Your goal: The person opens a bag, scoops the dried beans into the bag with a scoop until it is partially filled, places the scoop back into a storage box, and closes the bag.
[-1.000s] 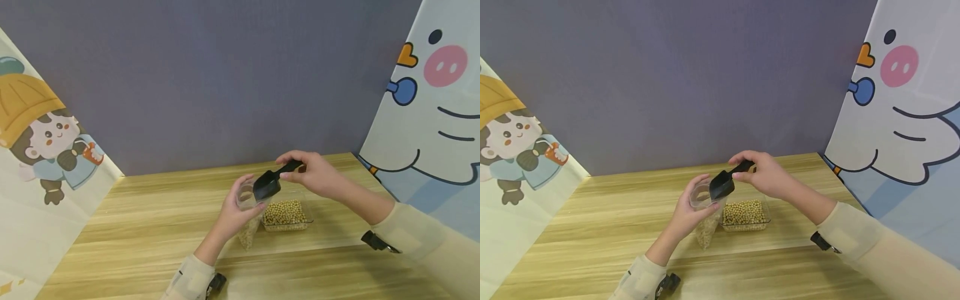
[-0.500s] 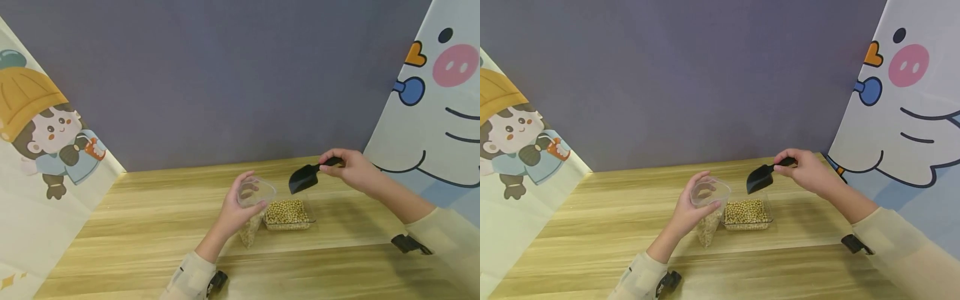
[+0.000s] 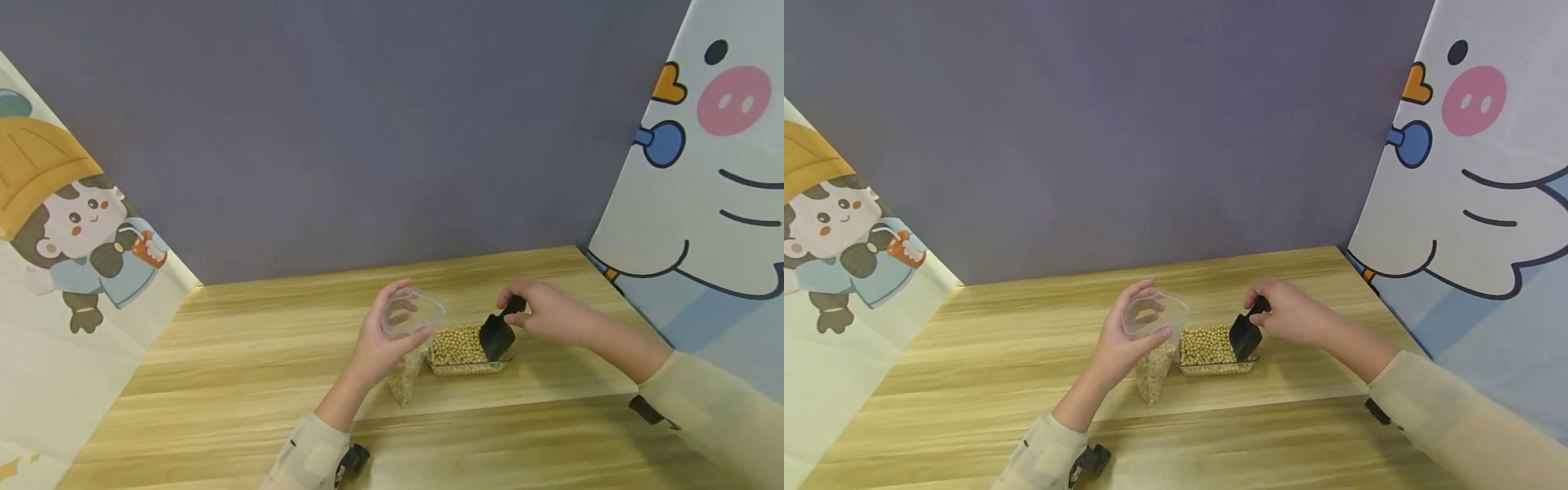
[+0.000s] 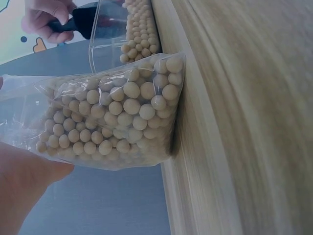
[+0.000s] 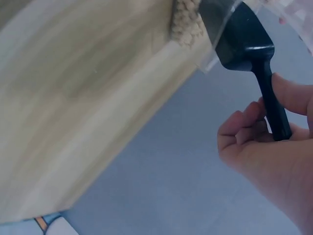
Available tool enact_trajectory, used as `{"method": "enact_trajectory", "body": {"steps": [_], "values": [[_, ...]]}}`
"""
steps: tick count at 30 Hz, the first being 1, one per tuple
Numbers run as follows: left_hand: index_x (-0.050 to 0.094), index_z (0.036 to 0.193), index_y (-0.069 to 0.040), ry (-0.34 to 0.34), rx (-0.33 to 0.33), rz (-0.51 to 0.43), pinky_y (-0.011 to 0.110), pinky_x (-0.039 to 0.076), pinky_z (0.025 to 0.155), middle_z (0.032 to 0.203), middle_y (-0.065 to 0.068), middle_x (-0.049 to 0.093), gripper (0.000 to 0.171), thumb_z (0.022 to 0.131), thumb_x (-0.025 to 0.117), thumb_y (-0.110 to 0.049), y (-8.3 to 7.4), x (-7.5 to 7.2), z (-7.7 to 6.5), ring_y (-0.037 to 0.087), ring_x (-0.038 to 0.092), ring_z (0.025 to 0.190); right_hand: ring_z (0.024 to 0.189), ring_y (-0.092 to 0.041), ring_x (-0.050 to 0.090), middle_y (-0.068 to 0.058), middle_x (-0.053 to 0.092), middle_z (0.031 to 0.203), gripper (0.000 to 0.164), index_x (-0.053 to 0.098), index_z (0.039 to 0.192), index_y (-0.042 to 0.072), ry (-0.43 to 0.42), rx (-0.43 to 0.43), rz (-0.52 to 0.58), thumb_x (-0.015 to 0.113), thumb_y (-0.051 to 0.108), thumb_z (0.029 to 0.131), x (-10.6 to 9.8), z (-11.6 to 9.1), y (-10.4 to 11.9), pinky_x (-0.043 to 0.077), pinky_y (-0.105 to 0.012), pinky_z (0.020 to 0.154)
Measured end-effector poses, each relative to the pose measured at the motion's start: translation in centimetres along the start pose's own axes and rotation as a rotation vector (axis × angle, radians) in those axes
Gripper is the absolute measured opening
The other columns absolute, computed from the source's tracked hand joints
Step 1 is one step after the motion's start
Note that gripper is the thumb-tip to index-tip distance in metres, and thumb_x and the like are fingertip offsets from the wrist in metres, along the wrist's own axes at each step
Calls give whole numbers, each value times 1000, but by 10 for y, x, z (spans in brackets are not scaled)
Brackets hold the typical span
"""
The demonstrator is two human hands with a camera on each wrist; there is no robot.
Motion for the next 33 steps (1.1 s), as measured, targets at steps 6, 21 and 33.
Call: {"method": "enact_trajectory", "body": {"steps": [6, 21, 33], "values": [[43, 141, -24, -4, -17, -3, 55, 42, 108, 136, 9, 54, 75, 78, 79, -5, 1, 0, -1, 36, 54, 120, 95, -19, 63, -4, 68, 105, 17, 67, 106, 8, 2, 34, 61, 70, 13, 90, 12, -7, -10, 51, -31, 73], [41, 144, -14, 5, -48, -5, 59, 40, 109, 137, 16, 52, 75, 80, 75, 1, -13, 3, -2, 42, 51, 122, 88, -9, 56, 5, 62, 102, 23, 71, 109, 23, 68, 22, 102, 73, 19, 87, 50, -19, -26, 46, -24, 69], [43, 141, -27, 5, -31, -1, 55, 43, 108, 135, 6, 54, 75, 79, 79, -8, 1, 3, -1, 36, 54, 120, 77, -3, 52, 11, 61, 91, 20, 73, 104, 22, 94, -30, 15, 76, 24, 85, 63, -8, -11, 44, -23, 66]]}}
Point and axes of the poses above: each hand's wrist, its own z-axis towards the middle knuckle, its own x-axis out of the palm, y = z × x, the point moved 9 cm from there along z, towards the middle knuckle
